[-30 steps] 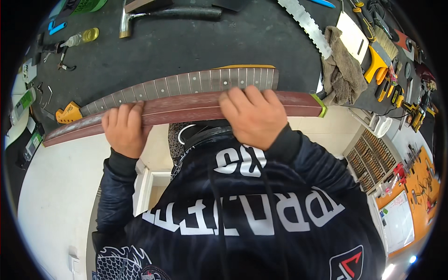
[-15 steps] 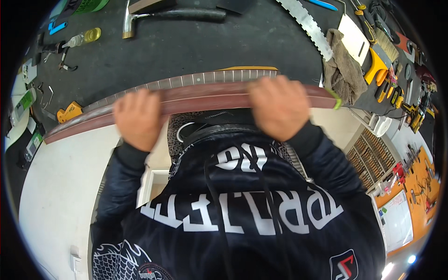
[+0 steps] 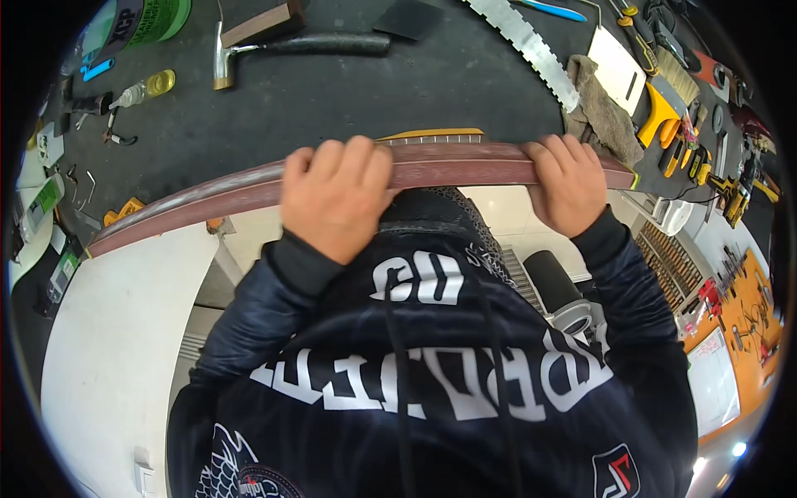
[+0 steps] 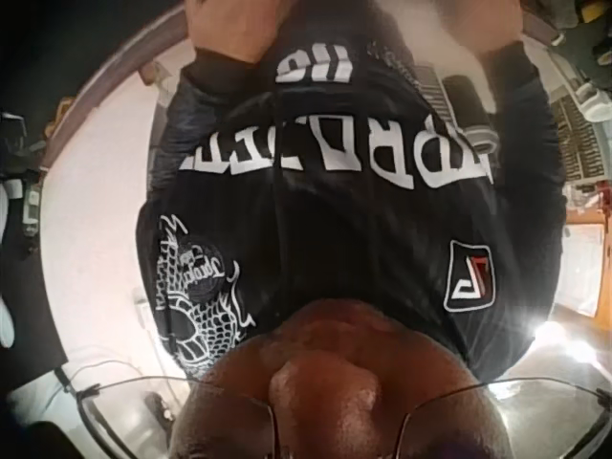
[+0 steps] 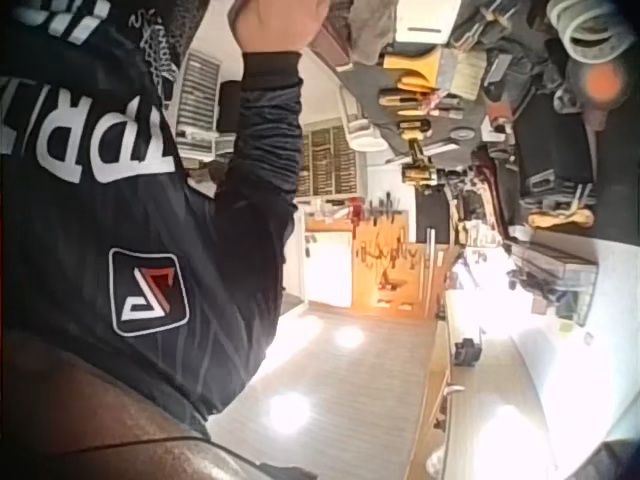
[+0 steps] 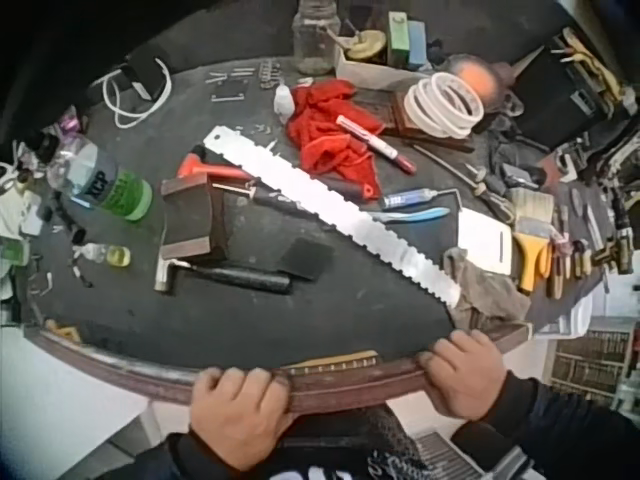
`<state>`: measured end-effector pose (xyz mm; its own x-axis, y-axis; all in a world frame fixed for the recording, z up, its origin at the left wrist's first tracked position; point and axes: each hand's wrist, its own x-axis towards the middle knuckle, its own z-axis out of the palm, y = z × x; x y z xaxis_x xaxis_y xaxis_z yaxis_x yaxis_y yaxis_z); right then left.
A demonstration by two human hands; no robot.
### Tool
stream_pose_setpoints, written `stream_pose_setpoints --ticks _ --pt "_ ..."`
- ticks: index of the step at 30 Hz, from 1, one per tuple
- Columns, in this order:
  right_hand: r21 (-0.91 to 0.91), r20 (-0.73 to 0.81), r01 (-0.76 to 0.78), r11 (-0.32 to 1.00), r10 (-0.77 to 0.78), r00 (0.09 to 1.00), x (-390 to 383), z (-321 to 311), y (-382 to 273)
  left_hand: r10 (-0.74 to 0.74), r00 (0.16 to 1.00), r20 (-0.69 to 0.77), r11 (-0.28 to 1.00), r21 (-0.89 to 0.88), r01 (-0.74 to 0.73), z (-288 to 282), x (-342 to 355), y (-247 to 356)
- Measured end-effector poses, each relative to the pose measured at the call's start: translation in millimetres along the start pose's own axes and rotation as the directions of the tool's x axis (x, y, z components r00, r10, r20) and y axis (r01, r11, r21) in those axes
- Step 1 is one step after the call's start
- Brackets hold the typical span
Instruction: The person sands the fretboard of a detached guitar neck using a long sanding beam. Then, the person sets the sanding beam aside and brushes the guitar neck with a hand brush.
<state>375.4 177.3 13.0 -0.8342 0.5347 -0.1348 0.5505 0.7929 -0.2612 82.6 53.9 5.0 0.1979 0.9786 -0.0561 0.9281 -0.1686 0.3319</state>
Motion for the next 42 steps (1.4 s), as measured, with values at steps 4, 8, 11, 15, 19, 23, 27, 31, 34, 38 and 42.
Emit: stream_pose_setpoints --ticks 4,8,11,15,19,23,27,31,34,38,42 --pt "0.078 -0.061 0.008 0.997 -0.004 0.998 36.0 20.2 -60.4 -0.052 0.998 0.041 0.986 0.163 0.044 -15.7 -40.2 -61.7" --pt "0.114 -0.107 0.029 0.993 -0.016 0.994 64.5 27.3 -86.8 -0.092 0.995 0.028 0.982 0.166 0.087 -20.5 -62.6 -97.0" --pt "0.044 -0.042 0.032 0.999 -0.030 0.999 14.9 8.8 -12.0 -0.053 0.998 0.025 0.996 0.074 0.051 -9.3 -12.3 -18.6" --pt "0.042 -0.045 0.011 0.999 -0.009 0.999 21.9 10.1 -22.4 -0.035 0.999 0.015 0.996 0.084 0.033 -10.6 -10.9 -32.8" --pt "0.049 -0.089 0.037 0.998 -0.033 0.995 68.6 26.3 -96.1 -0.078 0.997 -0.002 0.982 0.170 0.077 -26.2 -59.8 -104.1" --pt "0.039 -0.028 0.048 0.998 -0.047 0.999 17.4 5.4 -12.0 -0.057 0.998 0.015 0.992 0.111 0.055 -8.5 -16.8 -19.0" --pt "0.027 -0.044 0.030 0.999 -0.029 0.999 22.1 8.3 -26.3 -0.049 0.999 -0.003 0.991 0.122 0.049 -4.5 -19.5 -29.9" --pt "0.076 -0.180 0.054 0.996 -0.039 0.983 68.2 29.2 -99.9 -0.082 0.996 -0.041 0.986 0.145 0.087 -22.7 -65.2 -92.7" --pt "0.061 -0.092 0.046 0.997 -0.040 0.995 20.8 20.1 -46.4 -0.032 0.999 -0.020 0.983 0.180 0.035 -2.0 -45.9 -42.7" --pt "-0.019 -0.110 0.008 1.000 -0.010 0.994 -6.3 17.4 -22.5 0.000 0.997 -0.076 0.999 0.055 0.004 8.5 -24.3 -3.6" --pt "0.026 -0.151 0.046 0.999 -0.042 0.988 48.2 34.4 -114.4 -0.107 0.993 -0.039 0.978 0.178 0.112 -12.6 -91.8 -88.0"
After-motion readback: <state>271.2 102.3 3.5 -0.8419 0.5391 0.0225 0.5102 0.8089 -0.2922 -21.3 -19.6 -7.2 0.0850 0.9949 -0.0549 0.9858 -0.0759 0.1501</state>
